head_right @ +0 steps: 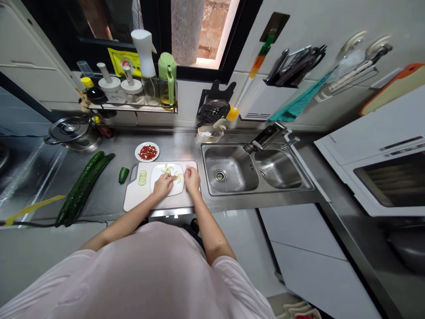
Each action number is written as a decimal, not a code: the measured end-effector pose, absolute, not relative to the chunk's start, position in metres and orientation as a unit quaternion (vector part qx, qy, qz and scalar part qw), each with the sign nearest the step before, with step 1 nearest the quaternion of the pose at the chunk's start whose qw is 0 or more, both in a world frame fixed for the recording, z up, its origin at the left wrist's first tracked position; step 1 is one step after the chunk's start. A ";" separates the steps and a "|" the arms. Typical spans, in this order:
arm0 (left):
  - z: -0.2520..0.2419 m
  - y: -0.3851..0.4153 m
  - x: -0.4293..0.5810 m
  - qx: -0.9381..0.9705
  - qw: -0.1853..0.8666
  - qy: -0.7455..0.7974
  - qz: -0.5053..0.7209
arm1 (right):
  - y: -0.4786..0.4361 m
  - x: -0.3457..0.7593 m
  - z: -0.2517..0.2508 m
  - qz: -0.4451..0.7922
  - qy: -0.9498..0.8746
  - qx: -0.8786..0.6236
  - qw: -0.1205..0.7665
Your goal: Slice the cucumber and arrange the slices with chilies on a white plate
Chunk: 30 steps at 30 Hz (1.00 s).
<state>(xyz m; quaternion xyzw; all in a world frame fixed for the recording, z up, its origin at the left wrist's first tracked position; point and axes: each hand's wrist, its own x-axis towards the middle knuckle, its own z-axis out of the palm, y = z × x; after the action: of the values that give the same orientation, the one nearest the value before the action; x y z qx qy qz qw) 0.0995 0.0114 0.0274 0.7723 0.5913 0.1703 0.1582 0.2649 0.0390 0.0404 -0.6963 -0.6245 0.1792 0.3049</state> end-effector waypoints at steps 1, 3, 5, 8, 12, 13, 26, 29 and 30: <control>0.030 0.005 0.097 0.769 0.162 0.588 0.190 | 0.036 0.266 0.045 0.176 -0.621 -0.686 0.335; 0.034 -0.009 0.091 0.761 0.171 0.583 0.228 | 0.030 0.270 0.054 0.174 -0.615 -0.668 0.382; 0.035 -0.025 0.084 0.751 0.184 0.582 0.251 | 0.023 0.274 0.061 0.177 -0.607 -0.654 0.415; 0.033 -0.046 0.069 0.722 0.190 0.608 0.270 | 0.012 0.278 0.064 0.187 -0.599 -0.640 0.444; 0.027 -0.054 0.044 0.672 0.172 0.664 0.279 | -0.001 0.278 0.057 0.208 -0.593 -0.638 0.446; 0.026 -0.053 0.036 0.655 0.162 0.683 0.279 | -0.004 0.277 0.054 0.213 -0.592 -0.639 0.443; 0.014 -0.017 -0.019 0.504 0.107 0.844 0.149 | -0.014 0.265 0.039 0.228 -0.606 -0.637 0.418; 0.012 -0.013 -0.017 0.498 0.113 0.849 0.138 | -0.016 0.264 0.038 0.234 -0.609 -0.634 0.416; 0.011 -0.012 -0.017 0.497 0.116 0.849 0.138 | -0.017 0.263 0.038 0.234 -0.609 -0.633 0.416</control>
<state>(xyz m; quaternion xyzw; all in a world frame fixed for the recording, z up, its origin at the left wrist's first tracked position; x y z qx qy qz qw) -0.0166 -0.0121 0.0109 0.4966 0.8492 0.1377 0.1155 0.2635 -0.0166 0.0379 -0.6332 -0.6093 0.2344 0.4158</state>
